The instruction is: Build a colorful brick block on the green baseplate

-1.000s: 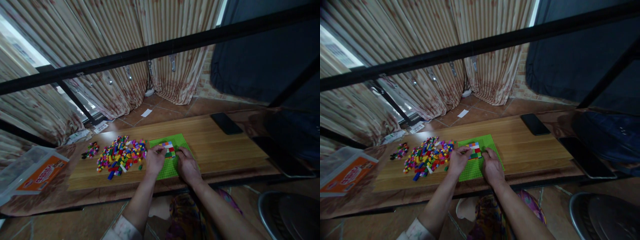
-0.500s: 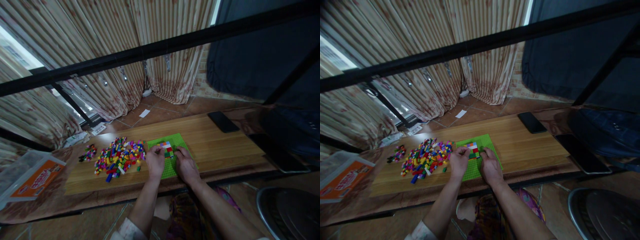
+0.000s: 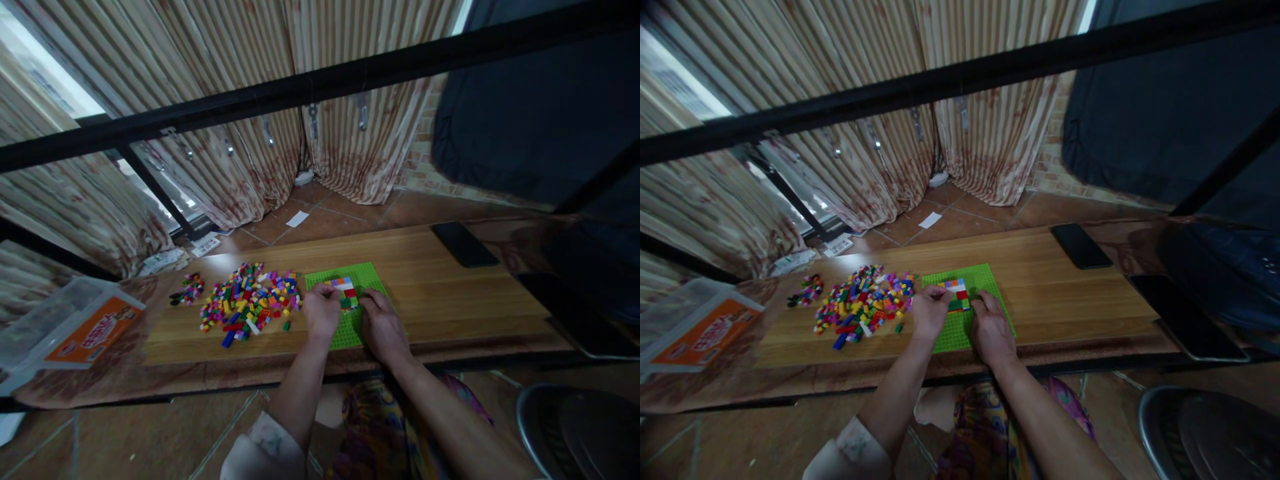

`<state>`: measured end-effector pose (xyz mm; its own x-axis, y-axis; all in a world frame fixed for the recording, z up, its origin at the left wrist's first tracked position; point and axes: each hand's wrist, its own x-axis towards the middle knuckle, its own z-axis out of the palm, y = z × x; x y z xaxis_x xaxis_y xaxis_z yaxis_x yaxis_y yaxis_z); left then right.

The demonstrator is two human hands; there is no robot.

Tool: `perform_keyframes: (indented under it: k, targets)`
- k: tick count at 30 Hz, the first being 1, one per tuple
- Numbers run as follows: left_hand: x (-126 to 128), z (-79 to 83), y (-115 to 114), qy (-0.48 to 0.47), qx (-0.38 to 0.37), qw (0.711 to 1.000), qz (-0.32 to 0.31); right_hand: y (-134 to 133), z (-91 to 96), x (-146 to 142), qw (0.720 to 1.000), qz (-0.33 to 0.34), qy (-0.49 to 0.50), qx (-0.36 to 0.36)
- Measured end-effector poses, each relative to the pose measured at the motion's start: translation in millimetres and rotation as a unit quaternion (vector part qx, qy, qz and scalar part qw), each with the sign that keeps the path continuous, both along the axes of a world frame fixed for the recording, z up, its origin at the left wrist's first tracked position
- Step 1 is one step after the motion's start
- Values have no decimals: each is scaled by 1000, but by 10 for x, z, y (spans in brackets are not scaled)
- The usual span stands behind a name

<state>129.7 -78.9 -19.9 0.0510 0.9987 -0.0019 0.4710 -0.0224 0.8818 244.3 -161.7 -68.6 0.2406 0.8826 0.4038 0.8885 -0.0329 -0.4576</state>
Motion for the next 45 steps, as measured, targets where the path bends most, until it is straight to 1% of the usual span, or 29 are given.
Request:
perform_keyframes:
  k: [4,7,9,11,14,15,17,18,20,23,26,30,33,37,41,43,45]
  targets:
    - [37,-51,20,1,-4,1000,10,-5,-32,14,1000,-5,-15,-4]
    - [41,-64,27,-19,4,1000,7,-3,-64,27,1000,-4,-29,5]
    - [9,-50,0,-40,19,999,1,4,-86,40,999,-4,-37,18]
    - [-76,-27,-77,-64,38,997,-1,12,-105,53,998,1,-49,28]
    - [-335,4,-282,-90,65,994,16,18,-128,66,997,4,-64,35]
    - [-452,9,-362,-96,71,993,22,18,-136,69,997,3,-65,35]
    - [-717,6,-515,-104,80,991,11,18,-152,79,997,2,-65,38]
    - [-855,-1,-580,-98,78,992,14,18,-162,85,997,3,-63,41]
    - [-1116,-20,-681,-68,75,994,40,17,-182,103,997,7,-61,47]
    - [-1408,-46,-755,-32,64,995,65,16,-208,131,997,13,-67,42]
    - [-1533,-56,-762,-12,58,995,74,23,-211,156,997,4,-68,31]
    - [-1545,-82,-724,8,60,995,82,82,-176,188,998,-16,-56,34]
    - [-1591,-132,-687,18,52,993,106,156,-153,199,997,-41,-44,38]
    - [-1762,-179,-639,39,46,990,127,212,-158,168,996,-66,-43,35]
    - [-1873,-149,-568,73,46,987,139,197,-171,126,994,-69,-86,27]
    - [-1855,-121,-509,101,43,984,138,182,-163,111,992,-72,-103,27]
    - [-1794,-86,-435,147,56,980,125,171,-144,98,991,-78,-107,25]
